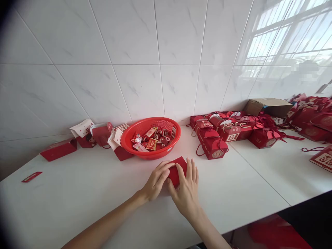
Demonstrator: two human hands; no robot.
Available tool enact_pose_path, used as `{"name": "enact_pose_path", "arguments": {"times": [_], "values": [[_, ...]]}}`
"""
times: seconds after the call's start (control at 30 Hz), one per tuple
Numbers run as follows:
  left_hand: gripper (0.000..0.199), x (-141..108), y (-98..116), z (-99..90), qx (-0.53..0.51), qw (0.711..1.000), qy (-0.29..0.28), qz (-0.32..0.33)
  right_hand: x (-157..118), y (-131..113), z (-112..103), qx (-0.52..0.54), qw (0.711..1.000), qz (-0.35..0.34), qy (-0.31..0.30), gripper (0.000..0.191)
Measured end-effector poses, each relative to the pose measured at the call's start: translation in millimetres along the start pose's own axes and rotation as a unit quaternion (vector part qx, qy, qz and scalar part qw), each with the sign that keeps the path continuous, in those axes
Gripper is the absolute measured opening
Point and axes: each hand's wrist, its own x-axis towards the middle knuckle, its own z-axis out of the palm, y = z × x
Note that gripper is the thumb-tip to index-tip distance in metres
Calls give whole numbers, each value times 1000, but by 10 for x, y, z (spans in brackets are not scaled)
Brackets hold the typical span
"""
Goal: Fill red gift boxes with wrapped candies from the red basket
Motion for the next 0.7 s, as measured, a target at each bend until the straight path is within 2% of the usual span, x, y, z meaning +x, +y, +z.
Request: {"name": "enact_pose_path", "arguments": {"times": [0.1,0.23,0.33,0.4,0.5,0.57,0.63,0.7], "values": [[53,-21,-22,27,-28,999,-39,8,-12,50,-94,-20,1000,13,11,51],[57,-71,-81,100,-64,997,-52,5,12,134,-295,-1,1000,9,-25,44],[62,-109,-153,165,-86,996,-27,-26,23,275,-561,29,999,2,-31,38],[62,-115,-203,193,-91,994,-26,-49,23,439,-808,36,999,6,-2,37],[53,-93,-247,210,-85,993,-39,-69,66,836,-1240,-20,994,32,106,37],[47,-72,-249,217,-83,993,-39,-70,169,1199,-1515,-83,976,64,190,37],[43,-58,-240,225,-75,995,-40,-60,351,1598,-1737,-134,950,125,254,36],[41,-54,-232,234,-64,996,-47,-49,600,1962,-1883,-160,932,207,249,35]]}}
